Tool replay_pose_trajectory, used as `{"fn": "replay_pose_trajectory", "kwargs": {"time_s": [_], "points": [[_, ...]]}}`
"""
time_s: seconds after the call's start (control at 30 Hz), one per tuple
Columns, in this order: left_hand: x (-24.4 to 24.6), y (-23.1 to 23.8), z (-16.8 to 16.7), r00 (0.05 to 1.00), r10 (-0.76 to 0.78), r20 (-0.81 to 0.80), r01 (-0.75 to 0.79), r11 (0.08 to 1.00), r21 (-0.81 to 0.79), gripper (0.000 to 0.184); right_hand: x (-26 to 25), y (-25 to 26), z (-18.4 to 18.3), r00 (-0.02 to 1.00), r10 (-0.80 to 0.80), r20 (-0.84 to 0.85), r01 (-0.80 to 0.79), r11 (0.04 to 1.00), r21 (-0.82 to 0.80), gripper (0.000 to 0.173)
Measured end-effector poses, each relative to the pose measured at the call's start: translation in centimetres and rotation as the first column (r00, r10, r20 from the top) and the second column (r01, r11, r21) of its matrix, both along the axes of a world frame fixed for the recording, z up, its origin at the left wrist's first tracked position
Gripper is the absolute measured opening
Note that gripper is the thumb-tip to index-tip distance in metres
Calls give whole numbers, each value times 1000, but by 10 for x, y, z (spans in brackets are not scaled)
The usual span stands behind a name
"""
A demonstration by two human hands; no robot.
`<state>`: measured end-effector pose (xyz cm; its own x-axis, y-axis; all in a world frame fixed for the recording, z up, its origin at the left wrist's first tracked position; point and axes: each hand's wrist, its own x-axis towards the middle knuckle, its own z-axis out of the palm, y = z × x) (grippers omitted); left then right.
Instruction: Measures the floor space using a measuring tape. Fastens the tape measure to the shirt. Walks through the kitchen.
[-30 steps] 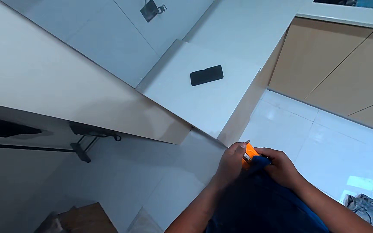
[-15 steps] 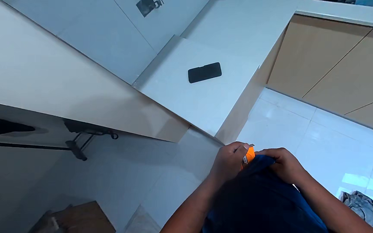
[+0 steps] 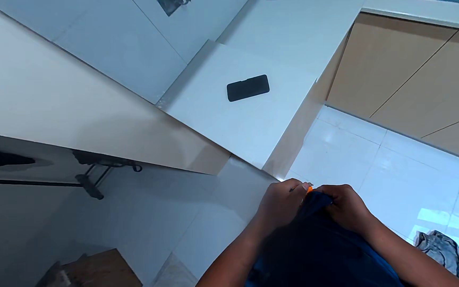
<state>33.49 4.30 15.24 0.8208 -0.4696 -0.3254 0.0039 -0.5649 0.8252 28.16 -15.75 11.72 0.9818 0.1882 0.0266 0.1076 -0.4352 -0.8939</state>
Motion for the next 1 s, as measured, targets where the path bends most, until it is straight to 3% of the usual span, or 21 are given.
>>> {"fn": "replay_pose_trajectory", "kwargs": {"time_s": [0.17,0.3,0.37,0.47,0.53,0.63,0.7,0.77,1.0], "points": [[0,1,-7,996,-61,66,61,998,15,43,5,4,4,993,-52,-109,46,997,-61,15],[-1,2,-11,1000,6,26,-6,1000,16,43,9,-2,5,946,41,-321,-18,997,76,14],[-3,1,-13,1000,13,27,-14,1000,20,42,10,-3,1,921,40,-389,23,988,155,11],[-5,-1,-13,997,-35,71,34,999,16,46,12,5,-4,916,-19,-402,100,978,183,3],[-3,-2,-13,998,-27,55,28,1000,-14,49,15,9,-4,924,-43,-380,108,983,151,7],[2,0,-14,986,34,-166,-58,989,-139,47,18,3,-10,938,36,-344,58,964,259,7],[6,4,-27,938,28,-345,-132,950,-282,35,16,-1,-15,935,99,-342,26,939,342,18],[5,7,-40,881,3,-474,-200,909,-366,27,15,-1,-20,919,125,-375,-1,950,314,26],[9,7,-44,837,54,-545,-332,841,-427,50,18,10,-17,927,9,-374,13,998,55,47]]}}
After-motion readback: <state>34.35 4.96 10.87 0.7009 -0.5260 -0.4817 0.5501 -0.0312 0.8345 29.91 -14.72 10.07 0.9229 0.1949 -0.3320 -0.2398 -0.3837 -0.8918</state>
